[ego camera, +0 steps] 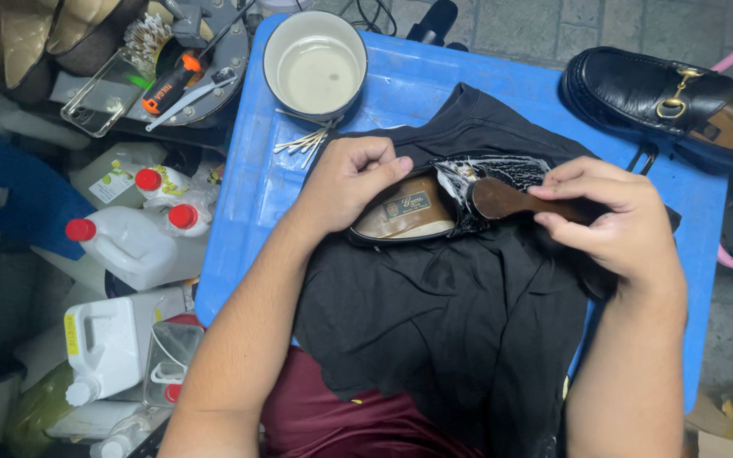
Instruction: The person scrubs a black leather loafer with a wooden brush and a white cleaning paste, working the sole, upper, and interior. They wipe the shoe with a black cloth, adjust the metal chain detail, and continue scrubbing the exterior and interior surfaces.
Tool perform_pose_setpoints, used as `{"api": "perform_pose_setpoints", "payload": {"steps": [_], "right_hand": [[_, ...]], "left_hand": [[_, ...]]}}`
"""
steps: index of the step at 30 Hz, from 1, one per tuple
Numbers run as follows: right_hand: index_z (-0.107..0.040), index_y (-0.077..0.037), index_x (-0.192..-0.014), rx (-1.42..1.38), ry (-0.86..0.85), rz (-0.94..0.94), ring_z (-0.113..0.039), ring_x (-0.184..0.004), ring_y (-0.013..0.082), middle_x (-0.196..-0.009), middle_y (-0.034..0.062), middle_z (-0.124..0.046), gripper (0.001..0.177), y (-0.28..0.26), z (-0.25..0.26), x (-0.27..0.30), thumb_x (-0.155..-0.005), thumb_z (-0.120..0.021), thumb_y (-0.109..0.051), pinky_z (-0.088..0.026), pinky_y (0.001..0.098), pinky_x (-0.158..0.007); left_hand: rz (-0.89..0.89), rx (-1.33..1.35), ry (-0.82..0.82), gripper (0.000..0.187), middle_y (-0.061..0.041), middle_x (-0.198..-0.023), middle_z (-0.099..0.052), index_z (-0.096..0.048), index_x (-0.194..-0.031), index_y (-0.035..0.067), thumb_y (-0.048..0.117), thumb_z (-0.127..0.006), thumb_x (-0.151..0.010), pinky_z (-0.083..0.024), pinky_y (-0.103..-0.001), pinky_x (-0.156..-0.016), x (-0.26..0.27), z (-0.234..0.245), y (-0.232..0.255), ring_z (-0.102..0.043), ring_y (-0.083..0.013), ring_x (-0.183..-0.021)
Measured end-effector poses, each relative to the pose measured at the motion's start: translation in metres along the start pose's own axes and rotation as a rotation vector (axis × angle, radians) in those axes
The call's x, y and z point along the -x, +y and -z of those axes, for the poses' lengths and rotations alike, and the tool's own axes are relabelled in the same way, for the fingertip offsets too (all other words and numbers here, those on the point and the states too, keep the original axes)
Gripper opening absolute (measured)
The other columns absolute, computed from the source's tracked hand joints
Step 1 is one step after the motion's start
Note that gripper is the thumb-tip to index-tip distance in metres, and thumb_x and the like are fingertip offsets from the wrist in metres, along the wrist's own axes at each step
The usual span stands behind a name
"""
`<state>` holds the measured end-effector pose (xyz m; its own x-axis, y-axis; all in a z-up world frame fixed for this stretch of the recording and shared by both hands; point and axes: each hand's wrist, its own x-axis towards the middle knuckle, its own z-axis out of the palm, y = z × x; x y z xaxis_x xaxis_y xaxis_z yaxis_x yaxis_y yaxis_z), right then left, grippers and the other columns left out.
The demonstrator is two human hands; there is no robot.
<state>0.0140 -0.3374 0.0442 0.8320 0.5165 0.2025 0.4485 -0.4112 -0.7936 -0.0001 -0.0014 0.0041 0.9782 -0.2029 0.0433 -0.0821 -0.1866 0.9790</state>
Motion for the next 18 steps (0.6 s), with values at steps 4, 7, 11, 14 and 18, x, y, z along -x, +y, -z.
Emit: {"api": "perform_pose_setpoints", "payload": {"steps": [4, 7, 11, 14, 18], "right_hand": [[-0.073, 0.000, -0.103, -0.076, -0.012, 0.020, -0.070, -0.101, 0.0187, -0.106, 0.0092, -0.070, 0.032, -0.002, 0.000, 0.001, -0.072, -0.083, 0.002, -0.056, 0.0284, -0.091], [-0.074, -0.001, -0.100, -0.077, -0.072, -0.013, -0.071, -0.098, 0.0191, -0.105, 0.0094, -0.071, 0.033, -0.004, 0.005, 0.002, -0.068, -0.082, 0.003, -0.057, 0.0289, -0.089], [-0.074, 0.000, -0.101, -0.064, -0.042, -0.009, -0.070, -0.098, 0.0190, -0.104, 0.0092, -0.071, 0.032, -0.004, 0.006, 0.002, -0.070, -0.083, 0.003, -0.056, 0.0291, -0.088], [-0.075, 0.000, -0.100, -0.108, -0.104, -0.018, -0.071, -0.096, 0.0188, -0.103, 0.0090, -0.072, 0.033, -0.002, 0.008, 0.003, -0.069, -0.083, 0.003, -0.056, 0.0291, -0.086], [-0.075, -0.002, -0.100, -0.066, -0.100, -0.059, -0.073, -0.099, 0.0185, -0.105, 0.0084, -0.071, 0.031, -0.002, 0.013, 0.003, -0.070, -0.081, 0.003, -0.059, 0.0293, -0.089]], "left_hand": [[0.007, 0.009, 0.001, 0.040, 0.008, -0.060, -0.037, -0.051, -0.068, 0.006, 0.026, -0.069, -0.098, -0.029, -0.028, -0.053, 0.000, -0.001, 0.000, -0.033, -0.0042, -0.060], [0.000, 0.009, -0.001, 0.040, 0.008, -0.060, -0.037, -0.051, -0.068, 0.006, 0.026, -0.069, -0.098, -0.029, -0.028, -0.053, 0.000, -0.001, -0.001, -0.033, -0.0041, -0.060], [-0.010, 0.010, -0.006, 0.039, 0.008, -0.060, -0.038, -0.051, -0.069, 0.007, 0.026, -0.069, -0.098, -0.029, -0.028, -0.053, -0.001, 0.000, -0.001, -0.033, -0.0041, -0.060], [-0.009, 0.013, -0.007, 0.040, 0.008, -0.061, -0.037, -0.051, -0.069, 0.006, 0.026, -0.069, -0.098, -0.029, -0.028, -0.054, -0.001, -0.001, -0.001, -0.032, -0.0044, -0.061], [0.009, -0.007, -0.002, 0.038, 0.008, -0.059, -0.039, -0.053, -0.069, 0.007, 0.027, -0.068, -0.098, -0.030, -0.028, -0.053, 0.000, 0.000, -0.003, -0.034, -0.0038, -0.060]]}}
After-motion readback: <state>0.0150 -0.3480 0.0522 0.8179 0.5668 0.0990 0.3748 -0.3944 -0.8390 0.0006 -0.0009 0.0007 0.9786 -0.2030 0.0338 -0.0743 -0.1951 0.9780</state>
